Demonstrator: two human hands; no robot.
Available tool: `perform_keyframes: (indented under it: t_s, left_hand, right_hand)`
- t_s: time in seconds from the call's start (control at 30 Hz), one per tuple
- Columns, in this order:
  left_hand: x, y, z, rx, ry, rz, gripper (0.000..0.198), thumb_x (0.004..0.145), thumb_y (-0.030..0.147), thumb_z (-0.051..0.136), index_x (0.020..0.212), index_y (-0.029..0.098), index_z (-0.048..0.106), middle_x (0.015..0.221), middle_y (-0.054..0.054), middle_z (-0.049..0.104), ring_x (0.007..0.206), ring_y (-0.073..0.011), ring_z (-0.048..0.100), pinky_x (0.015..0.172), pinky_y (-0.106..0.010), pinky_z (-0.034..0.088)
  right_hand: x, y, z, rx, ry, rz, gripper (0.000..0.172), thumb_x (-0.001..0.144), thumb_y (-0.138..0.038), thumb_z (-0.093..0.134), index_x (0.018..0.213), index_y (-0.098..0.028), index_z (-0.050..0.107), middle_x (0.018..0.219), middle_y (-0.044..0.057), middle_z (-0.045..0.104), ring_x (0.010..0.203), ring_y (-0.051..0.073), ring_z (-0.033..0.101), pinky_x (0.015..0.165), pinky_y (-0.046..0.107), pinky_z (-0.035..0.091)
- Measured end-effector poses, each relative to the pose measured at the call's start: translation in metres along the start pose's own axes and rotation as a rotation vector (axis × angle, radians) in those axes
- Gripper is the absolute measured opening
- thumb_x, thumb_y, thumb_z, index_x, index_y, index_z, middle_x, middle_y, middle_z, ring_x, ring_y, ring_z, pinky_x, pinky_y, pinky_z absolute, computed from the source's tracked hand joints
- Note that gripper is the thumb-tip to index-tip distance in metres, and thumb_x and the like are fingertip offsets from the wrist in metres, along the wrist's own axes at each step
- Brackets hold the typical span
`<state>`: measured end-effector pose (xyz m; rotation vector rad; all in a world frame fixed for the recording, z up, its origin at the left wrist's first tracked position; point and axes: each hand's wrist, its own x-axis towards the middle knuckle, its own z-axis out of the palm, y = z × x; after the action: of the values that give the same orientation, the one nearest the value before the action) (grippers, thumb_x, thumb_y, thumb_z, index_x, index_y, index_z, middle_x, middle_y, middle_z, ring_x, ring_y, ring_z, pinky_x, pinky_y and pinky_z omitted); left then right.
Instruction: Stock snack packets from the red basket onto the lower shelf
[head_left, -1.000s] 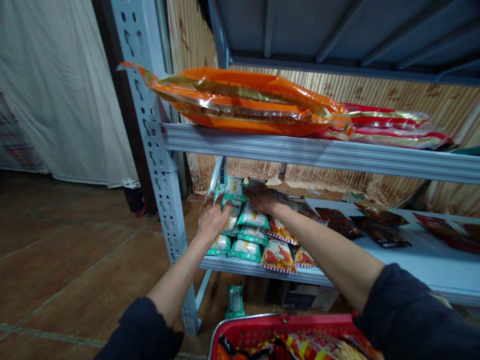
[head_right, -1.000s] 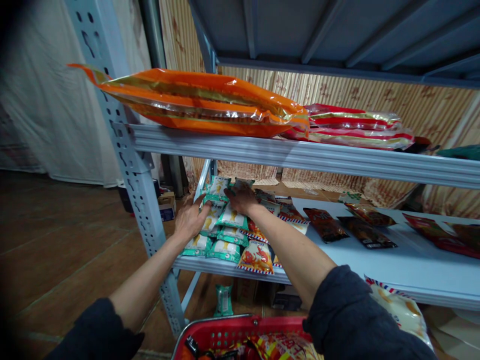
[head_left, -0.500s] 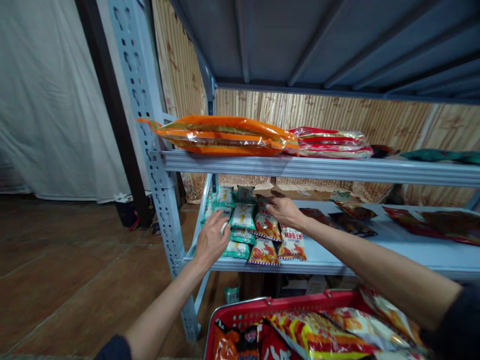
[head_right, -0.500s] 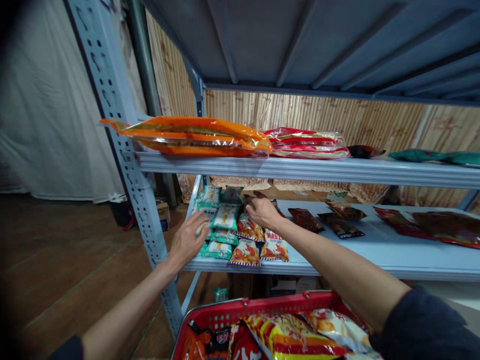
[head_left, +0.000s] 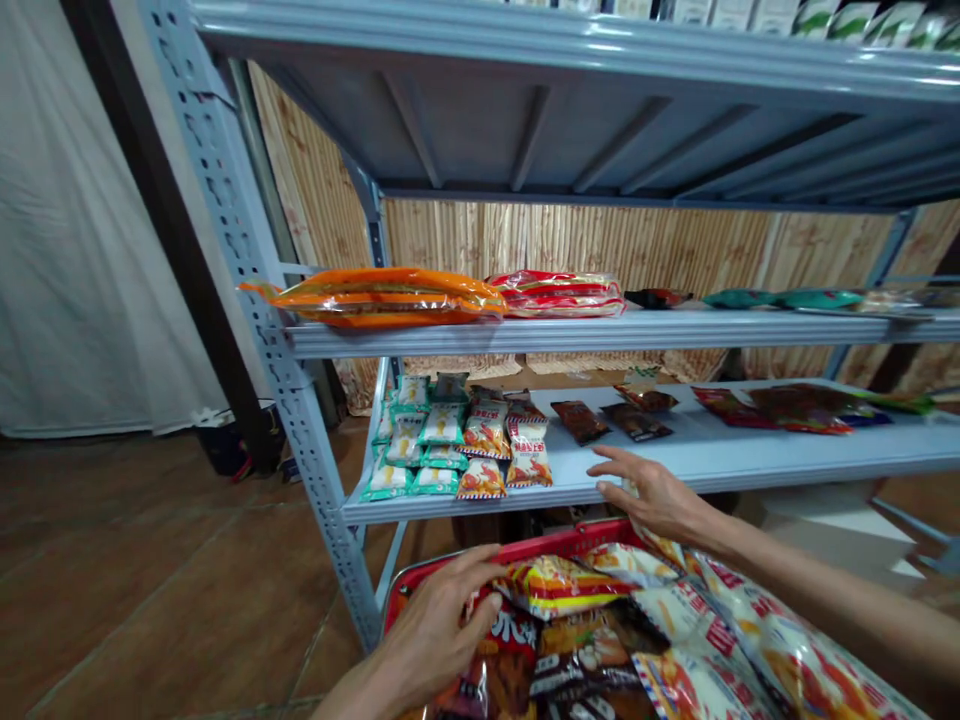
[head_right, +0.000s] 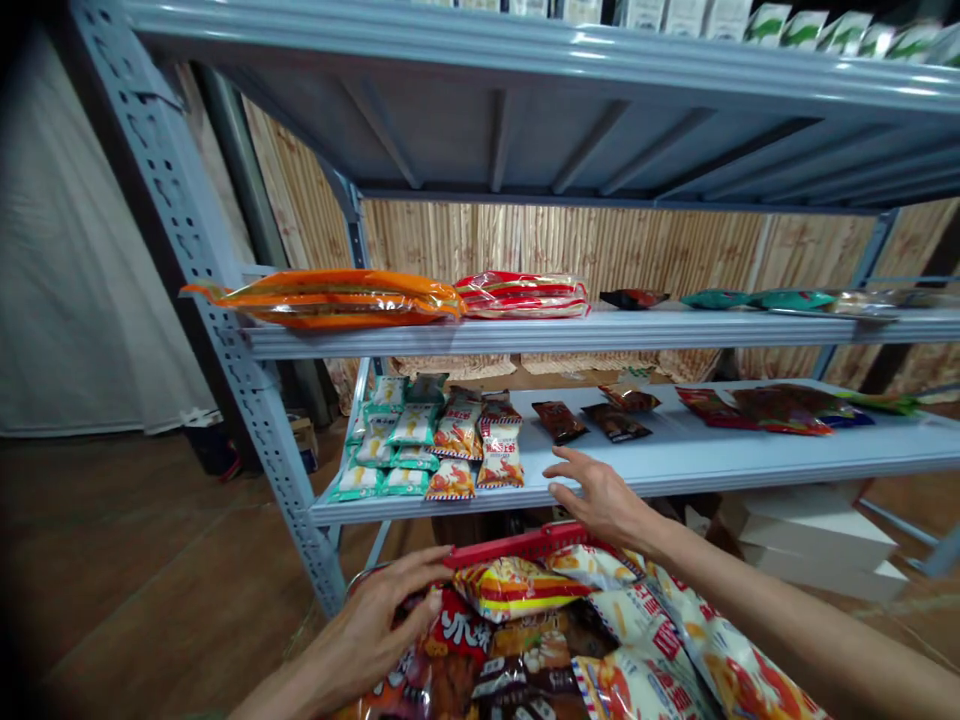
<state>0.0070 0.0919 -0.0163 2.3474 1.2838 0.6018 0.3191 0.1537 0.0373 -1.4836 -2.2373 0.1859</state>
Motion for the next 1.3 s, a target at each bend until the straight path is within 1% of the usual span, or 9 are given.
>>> perform_keyframes:
  t_s: [0.13,0.3,0.47,0.6,0.87,1.0,1.13,1.2,1.3]
  left_hand:
    - [-0.015,0.031,0.011,-0.003,-0.107,0.026,0.036,0.085,0.037,0.040,0.117,0.032,0.055,0.135,0.000,0.047,0.122,-0.0181,0.045,0.103,-0.037,0.037]
    - [-0.022,0.071,0.010,-0.016,-0.208,0.114,0.038,0.085,0.029,0.042,0.122,0.032,0.051,0.137,-0.001,0.045,0.122,-0.0176,0.044,0.101,-0.036,0.037]
    - [-0.021,0.103,0.010,-0.040,-0.259,0.196,0.038,0.085,0.025,0.042,0.121,0.027,0.052,0.139,-0.002,0.042,0.123,-0.0184,0.042,0.102,-0.035,0.036]
    - [-0.016,0.110,0.012,-0.065,-0.274,0.229,0.037,0.085,0.024,0.042,0.121,0.027,0.053,0.142,-0.002,0.037,0.125,-0.0193,0.040,0.103,-0.036,0.034]
    - [-0.006,0.098,0.003,-0.042,-0.166,0.161,0.039,0.084,0.024,0.044,0.122,0.029,0.052,0.142,-0.002,0.037,0.126,-0.0187,0.039,0.104,-0.038,0.032]
    - [0.005,0.076,0.004,-0.126,-0.034,0.037,0.035,0.082,0.026,0.047,0.115,0.026,0.058,0.140,-0.005,0.039,0.123,-0.0207,0.043,0.103,-0.040,0.033]
    - [0.031,0.037,-0.001,-0.413,0.183,-0.170,0.028,0.079,0.025,0.053,0.104,0.020,0.064,0.133,-0.009,0.047,0.113,-0.0227,0.051,0.097,-0.040,0.040]
    - [0.047,0.016,-0.008,-0.668,0.261,-0.351,0.030,0.077,0.022,0.055,0.106,0.017,0.061,0.114,-0.010,0.059,0.097,-0.0209,0.060,0.088,-0.039,0.047]
    - [0.069,-0.012,-0.024,-1.016,0.510,-0.565,0.027,0.071,0.011,0.061,0.097,0.013,0.060,0.096,-0.008,0.063,0.085,-0.0172,0.061,0.080,-0.035,0.052]
  right_hand:
    - [-0.047,0.022,-0.012,0.058,0.040,0.064,0.034,0.083,-0.041,0.044,0.108,-0.030,0.064,0.133,0.007,0.048,0.119,0.022,0.048,0.100,0.037,0.037]
    - [-0.091,0.039,-0.019,0.074,0.052,0.087,0.034,0.083,-0.043,0.046,0.109,-0.029,0.063,0.131,0.007,0.050,0.119,0.023,0.048,0.100,0.039,0.039]
    - [-0.114,0.038,-0.027,0.119,0.023,0.094,0.038,0.084,-0.045,0.046,0.109,-0.024,0.063,0.129,0.007,0.052,0.120,0.025,0.047,0.100,0.039,0.039]
    - [-0.124,0.035,-0.032,0.158,0.027,0.091,0.037,0.085,-0.045,0.045,0.112,-0.025,0.062,0.131,0.005,0.051,0.121,0.024,0.046,0.100,0.039,0.040]
    - [-0.130,0.044,-0.028,0.214,0.063,0.095,0.040,0.083,-0.044,0.048,0.116,-0.025,0.060,0.127,0.006,0.054,0.118,0.025,0.049,0.097,0.039,0.043]
    - [-0.117,0.041,-0.025,0.249,0.053,0.107,0.041,0.083,-0.045,0.048,0.116,-0.023,0.059,0.123,0.008,0.058,0.112,0.026,0.054,0.094,0.039,0.046]
    - [-0.079,0.026,-0.022,0.294,0.032,0.021,0.041,0.083,-0.042,0.048,0.118,-0.022,0.058,0.123,0.008,0.057,0.113,0.026,0.053,0.097,0.042,0.043]
    - [-0.049,0.013,-0.019,0.344,0.050,-0.004,0.040,0.083,-0.040,0.048,0.117,-0.021,0.058,0.121,0.009,0.058,0.111,0.025,0.055,0.097,0.042,0.042]
    - [0.007,-0.009,-0.007,0.452,0.001,-0.041,0.038,0.083,-0.038,0.049,0.116,-0.022,0.059,0.115,0.008,0.062,0.107,0.024,0.057,0.094,0.042,0.044]
